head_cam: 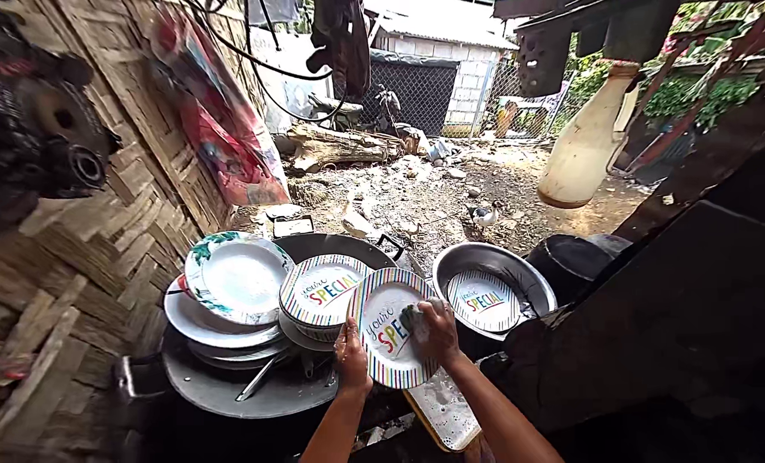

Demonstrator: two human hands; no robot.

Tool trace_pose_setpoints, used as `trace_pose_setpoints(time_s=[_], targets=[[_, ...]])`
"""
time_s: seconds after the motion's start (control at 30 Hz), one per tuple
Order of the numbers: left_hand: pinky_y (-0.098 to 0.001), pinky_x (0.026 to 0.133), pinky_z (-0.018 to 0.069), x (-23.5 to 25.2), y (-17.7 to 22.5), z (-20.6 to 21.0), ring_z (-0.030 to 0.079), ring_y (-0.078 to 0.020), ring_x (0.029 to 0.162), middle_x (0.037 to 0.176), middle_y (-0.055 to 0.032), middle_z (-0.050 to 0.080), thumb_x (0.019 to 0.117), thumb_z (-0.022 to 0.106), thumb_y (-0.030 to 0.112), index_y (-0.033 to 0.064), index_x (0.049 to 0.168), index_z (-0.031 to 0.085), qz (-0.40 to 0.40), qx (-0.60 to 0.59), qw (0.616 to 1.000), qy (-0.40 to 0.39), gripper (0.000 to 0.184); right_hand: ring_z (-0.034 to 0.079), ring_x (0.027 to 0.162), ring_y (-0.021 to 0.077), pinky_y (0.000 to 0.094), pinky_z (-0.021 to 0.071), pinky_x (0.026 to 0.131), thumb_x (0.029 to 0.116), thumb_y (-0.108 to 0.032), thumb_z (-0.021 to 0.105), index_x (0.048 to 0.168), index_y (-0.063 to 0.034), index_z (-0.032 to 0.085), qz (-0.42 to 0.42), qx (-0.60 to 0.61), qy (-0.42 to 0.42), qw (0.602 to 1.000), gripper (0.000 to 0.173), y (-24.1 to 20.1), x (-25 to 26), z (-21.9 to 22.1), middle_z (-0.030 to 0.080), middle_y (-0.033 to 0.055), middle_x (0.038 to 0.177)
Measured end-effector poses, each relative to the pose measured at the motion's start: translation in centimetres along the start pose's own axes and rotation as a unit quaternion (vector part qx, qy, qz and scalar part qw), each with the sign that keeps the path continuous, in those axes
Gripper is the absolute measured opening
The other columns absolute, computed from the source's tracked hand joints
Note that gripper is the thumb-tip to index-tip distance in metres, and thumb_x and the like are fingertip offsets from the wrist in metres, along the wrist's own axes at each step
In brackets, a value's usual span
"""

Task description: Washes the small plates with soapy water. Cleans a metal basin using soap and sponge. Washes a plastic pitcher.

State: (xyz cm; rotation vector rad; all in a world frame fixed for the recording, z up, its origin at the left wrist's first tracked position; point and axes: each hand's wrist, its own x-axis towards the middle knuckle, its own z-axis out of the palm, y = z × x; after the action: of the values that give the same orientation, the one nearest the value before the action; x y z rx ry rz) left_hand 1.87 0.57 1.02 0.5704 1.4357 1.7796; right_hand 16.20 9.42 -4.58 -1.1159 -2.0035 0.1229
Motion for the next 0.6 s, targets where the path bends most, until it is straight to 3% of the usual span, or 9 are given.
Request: trace_pose_setpoints(time_s=[0.1, 0.2, 0.27, 0.33, 0.43, 0.47, 0.53, 0.6], targets=[[-0.0287, 0.096, 0.0499, -1.8, -1.0, 1.4, 0.062, -0.0099, 0.105, 0.119, -0.0181, 0.063, 0.1128, 0.035, 0.019, -0.0109, 0.130, 0.056, -0.007, 0.019, 0.999, -0.049, 0.040, 0.061, 0.124, 0.0460, 0.0551, 0.0500, 0.104, 0.0954, -0.010, 0.062, 0.132, 0.0049, 0.064, 0.098, 0.012, 0.092, 0.991, 0.040, -1.0, 2.9, 0.7, 0.060, 0.0324, 0.134], [-0.0270, 0.095, 0.0493, -1.5, -1.7, 2.4, 0.062, -0.0087, 0.102, 0.113, -0.0165, 0.066, 0.1125, 0.034, 0.016, -0.0118, 0.125, 0.059, 0.014, 0.013, 0.997, -0.075, 0.039, 0.060, 0.126, 0.0454, 0.0520, 0.0521, 0.104, 0.0905, -0.007, 0.064, 0.126, 0.0049, 0.068, 0.001, 0.085, 0.091, 0.992, 0.038, -5.3, 0.9, 1.5, 0.061, 0.0324, 0.132], [-0.0230, 0.086, 0.0528, -0.2, -1.1, 2.0, 0.063, -0.0037, 0.090, 0.099, -0.0080, 0.065, 0.1123, 0.033, 0.018, -0.0080, 0.118, 0.059, 0.039, -0.005, 0.998, -0.049, 0.037, 0.062, 0.123, 0.0468, 0.0547, 0.0517, 0.104, 0.0854, -0.008, 0.067, 0.120, 0.0067, 0.070, -0.103, 0.137, 0.040, 0.984, 0.038, -6.3, -1.4, 0.8, 0.065, 0.0322, 0.128], [-0.0278, 0.095, 0.0504, 0.8, 0.7, 0.4, 0.061, -0.0068, 0.103, 0.117, -0.0138, 0.063, 0.1130, 0.032, 0.021, -0.0105, 0.129, 0.055, 0.035, -0.007, 0.999, -0.035, 0.042, 0.062, 0.124, 0.0465, 0.0597, 0.0487, 0.106, 0.0869, -0.013, 0.068, 0.115, 0.0016, 0.074, -0.180, 0.112, 0.003, 0.977, 0.032, -4.0, -2.4, -0.4, 0.068, 0.0271, 0.126], [-0.0299, 0.093, 0.0543, 1.7, 2.6, -1.5, 0.064, -0.0073, 0.107, 0.122, -0.0092, 0.064, 0.1137, 0.030, 0.029, -0.0014, 0.136, 0.052, -0.010, -0.053, 0.998, -0.018, 0.044, 0.062, 0.123, 0.0475, 0.0651, 0.0431, 0.108, 0.0828, -0.013, 0.069, 0.108, 0.0037, 0.075, -0.133, 0.100, 0.035, 0.985, 0.031, 0.0, 0.1, -4.1, 0.071, 0.0255, 0.121], [-0.0305, 0.090, 0.0566, 1.7, 2.8, -1.8, 0.066, -0.0085, 0.105, 0.121, -0.0075, 0.065, 0.1136, 0.029, 0.031, 0.0024, 0.138, 0.051, -0.042, -0.089, 0.995, -0.029, 0.044, 0.065, 0.121, 0.0421, 0.0596, 0.0450, 0.109, 0.0807, -0.011, 0.069, 0.106, 0.0069, 0.074, -0.104, 0.143, 0.059, 0.982, 0.032, 0.2, 1.4, -5.8, 0.072, 0.0241, 0.116], [-0.0343, 0.082, 0.0609, 1.3, 2.8, -1.6, 0.071, -0.0142, 0.098, 0.111, -0.0086, 0.071, 0.1132, 0.027, 0.034, 0.0062, 0.135, 0.053, -0.137, -0.177, 0.972, -0.068, 0.044, 0.070, 0.110, 0.0166, 0.0365, 0.0537, 0.104, 0.0799, -0.008, 0.074, 0.109, 0.0055, 0.071, -0.064, 0.299, 0.100, 0.947, 0.032, -1.1, 3.8, -9.0, 0.075, 0.0100, 0.108], [-0.0319, 0.071, 0.0607, 0.2, 2.2, -0.5, 0.071, -0.0152, 0.082, 0.096, -0.0098, 0.071, 0.1132, 0.024, 0.032, 0.0049, 0.124, 0.056, -0.253, -0.201, 0.939, -0.118, 0.044, 0.068, 0.096, 0.0005, 0.0246, 0.0591, 0.087, 0.0776, -0.014, 0.082, 0.115, -0.0079, 0.063, -0.079, 0.389, 0.144, 0.906, 0.043, -4.1, 5.2, -10.9, 0.073, -0.0067, 0.103]])
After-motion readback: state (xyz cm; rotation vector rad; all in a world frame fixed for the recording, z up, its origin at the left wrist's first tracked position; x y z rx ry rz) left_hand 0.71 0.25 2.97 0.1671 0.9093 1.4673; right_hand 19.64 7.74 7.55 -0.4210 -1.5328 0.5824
